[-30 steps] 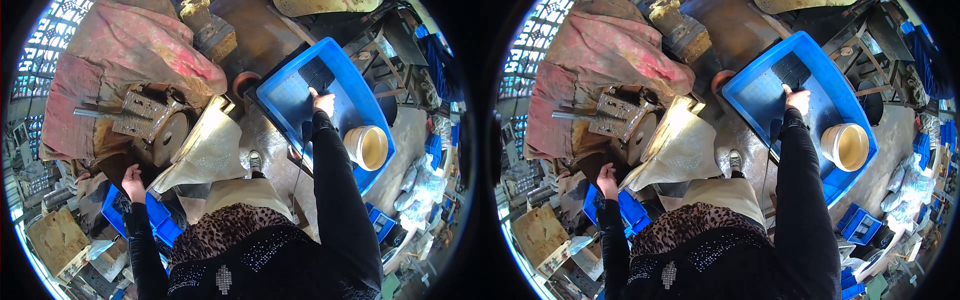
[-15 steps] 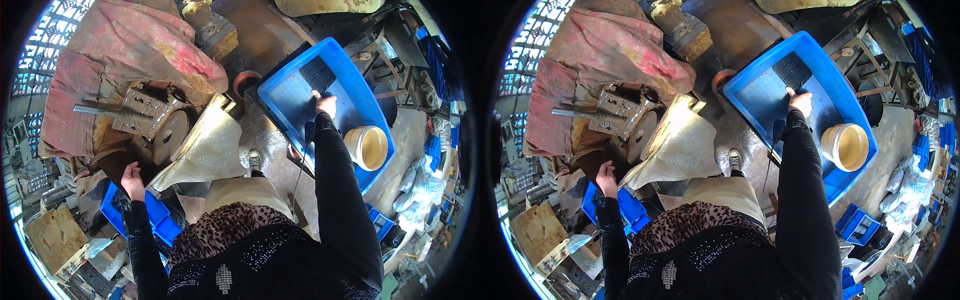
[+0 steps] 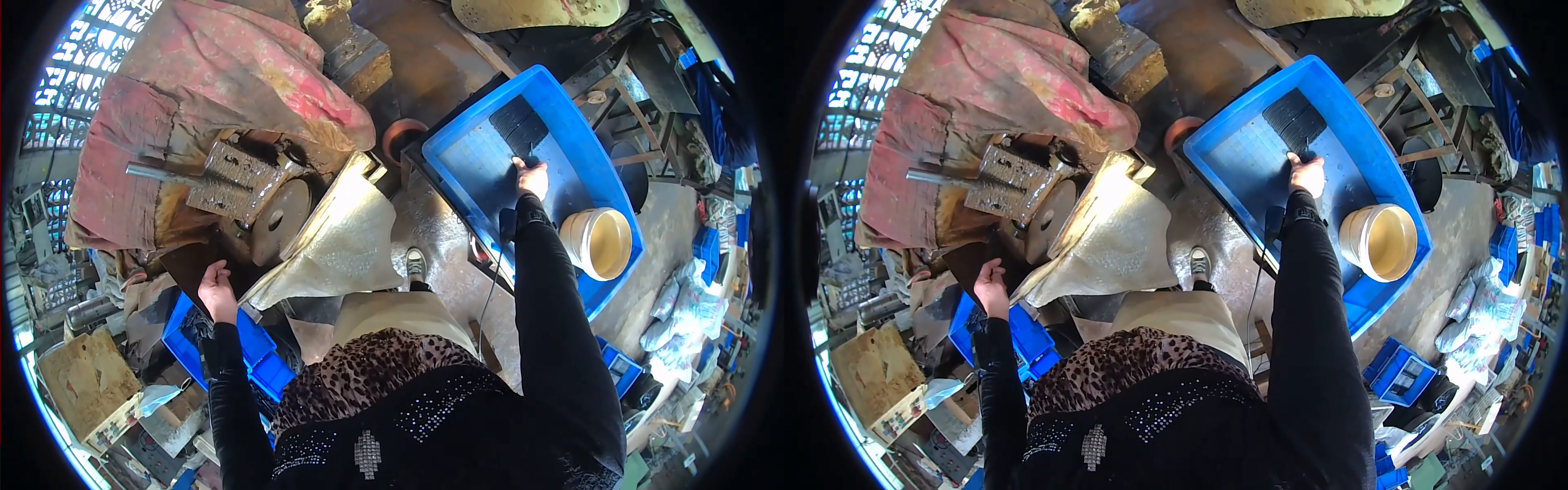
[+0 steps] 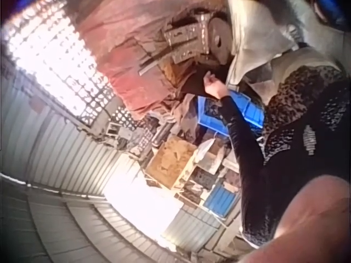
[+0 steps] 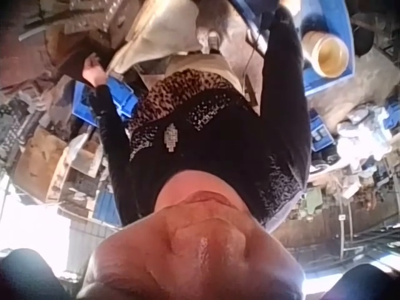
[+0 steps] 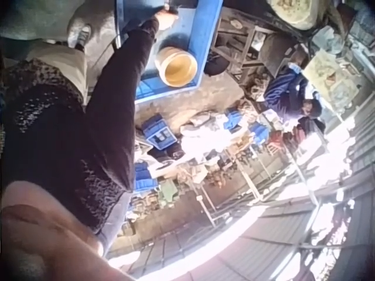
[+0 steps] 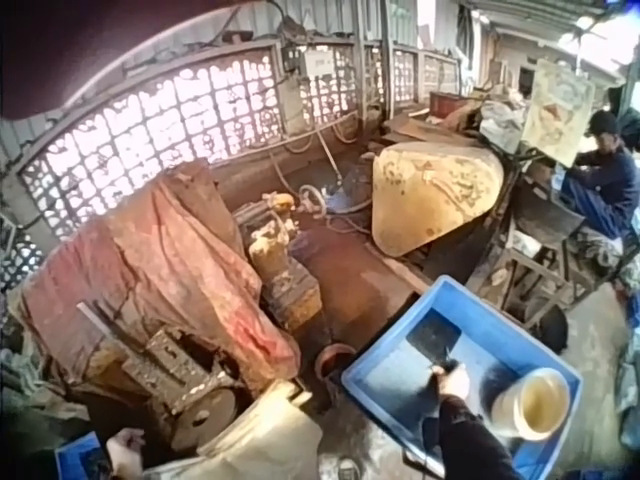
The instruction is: The person picks up metal pieces from a blue bin, holds them against a rotating grinding wheel, and then dips them into a bucket of liquid before placing them into a different blue bin.
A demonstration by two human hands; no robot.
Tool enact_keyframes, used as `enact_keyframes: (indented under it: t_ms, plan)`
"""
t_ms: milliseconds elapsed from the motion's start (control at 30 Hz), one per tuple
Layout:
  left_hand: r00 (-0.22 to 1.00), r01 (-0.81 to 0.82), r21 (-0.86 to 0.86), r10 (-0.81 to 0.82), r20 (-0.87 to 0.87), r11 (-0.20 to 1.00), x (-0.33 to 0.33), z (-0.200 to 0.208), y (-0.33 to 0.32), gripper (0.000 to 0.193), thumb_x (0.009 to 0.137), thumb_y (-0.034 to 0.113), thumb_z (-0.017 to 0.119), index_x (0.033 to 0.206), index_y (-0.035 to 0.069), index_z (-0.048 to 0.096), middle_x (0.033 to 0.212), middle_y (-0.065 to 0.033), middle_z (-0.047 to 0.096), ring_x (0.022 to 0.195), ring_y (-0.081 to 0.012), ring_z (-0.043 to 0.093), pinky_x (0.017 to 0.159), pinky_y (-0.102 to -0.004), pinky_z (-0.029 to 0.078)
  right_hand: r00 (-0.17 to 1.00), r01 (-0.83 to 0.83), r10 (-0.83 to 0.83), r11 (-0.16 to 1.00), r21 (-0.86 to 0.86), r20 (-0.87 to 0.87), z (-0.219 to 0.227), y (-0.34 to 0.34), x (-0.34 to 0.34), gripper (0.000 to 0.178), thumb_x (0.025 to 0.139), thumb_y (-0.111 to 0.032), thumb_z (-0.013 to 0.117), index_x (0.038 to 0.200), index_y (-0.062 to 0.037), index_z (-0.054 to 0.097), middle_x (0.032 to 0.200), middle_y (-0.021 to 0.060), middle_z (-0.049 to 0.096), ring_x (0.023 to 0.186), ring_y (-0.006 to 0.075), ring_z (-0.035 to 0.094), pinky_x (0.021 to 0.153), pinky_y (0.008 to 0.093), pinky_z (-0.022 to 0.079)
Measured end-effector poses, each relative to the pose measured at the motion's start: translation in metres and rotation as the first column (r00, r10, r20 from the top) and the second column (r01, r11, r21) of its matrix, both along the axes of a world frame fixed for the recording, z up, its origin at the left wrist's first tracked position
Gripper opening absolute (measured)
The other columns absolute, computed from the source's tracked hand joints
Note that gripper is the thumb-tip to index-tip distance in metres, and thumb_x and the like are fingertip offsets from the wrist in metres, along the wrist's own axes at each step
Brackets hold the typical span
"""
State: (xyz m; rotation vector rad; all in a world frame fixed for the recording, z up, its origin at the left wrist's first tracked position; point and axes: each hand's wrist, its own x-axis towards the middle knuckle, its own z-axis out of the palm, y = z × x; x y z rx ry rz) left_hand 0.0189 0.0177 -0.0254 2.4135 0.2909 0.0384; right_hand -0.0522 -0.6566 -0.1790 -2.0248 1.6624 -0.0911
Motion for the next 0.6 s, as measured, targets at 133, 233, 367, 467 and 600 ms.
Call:
enact_keyframes:
  t_ms: [133,233,367,467,600]
  plan:
    - [1.0,0.008,0.019,-0.008,0.011,1.0,0.001,0.0,-0.001,0.029,0.083,-0.005,0.052,0.103,0.004,0.071,0.078,-0.0045,0.066,0.065,-0.0097,0.055,0.062,-0.0253,0.044,0.999,-0.029,0.028,0.999,-0.025,-0.025,0.0,-0.003,0.002,0.063,0.072,-0.053,0.079,0.114,-0.0089,0.063,0.109,0.0144,0.07,0.106,0.0336,0.066,0.092,0.0438,0.05]
    - [1.0,0.003,0.036,-0.003,0.009,0.999,0.002,0.002,-0.002,0.029,0.083,-0.005,0.052,0.103,0.004,0.071,0.078,-0.0056,0.067,0.066,-0.0105,0.057,0.062,-0.0258,0.045,0.996,-0.063,0.063,0.998,0.005,-0.062,0.007,-0.004,0.003,0.067,0.075,-0.057,0.076,0.118,-0.0075,0.063,0.114,0.0159,0.069,0.111,0.0331,0.063,0.094,0.0423,0.048]
    - [1.0,0.013,0.097,-0.013,0.003,0.995,0.0,0.004,-0.004,0.029,0.083,-0.005,0.052,0.103,0.004,0.071,0.079,-0.0062,0.067,0.068,-0.0114,0.058,0.064,-0.026,0.046,0.995,-0.058,0.058,0.998,0.003,-0.084,0.011,-0.003,0.003,0.069,0.074,-0.059,0.075,0.117,-0.0068,0.063,0.114,0.0171,0.068,0.111,0.034,0.063,0.094,0.0425,0.048]
    - [1.0,0.015,0.087,-0.017,0.02,0.996,0.001,0.005,-0.007,0.028,0.084,-0.004,0.052,0.103,0.004,0.071,0.078,-0.0061,0.067,0.068,-0.0113,0.058,0.064,-0.0259,0.046,0.994,-0.099,0.097,0.995,-0.022,-0.057,0.006,-0.005,0.003,0.07,0.073,-0.06,0.076,0.114,-0.0049,0.064,0.109,0.0191,0.069,0.108,0.0355,0.064,0.093,0.0426,0.048]
    - [0.998,0.044,0.109,-0.049,0.043,0.993,0.002,0.01,-0.013,0.028,0.084,-0.004,0.051,0.103,0.004,0.071,0.08,-0.0091,0.068,0.072,-0.0138,0.062,0.067,-0.028,0.049,0.995,-0.066,0.069,0.997,-0.052,0.066,-0.006,-0.007,-0.003,0.065,0.076,-0.059,0.074,0.111,-0.0039,0.065,0.104,0.0183,0.07,0.104,0.0359,0.065,0.091,0.0427,0.049]
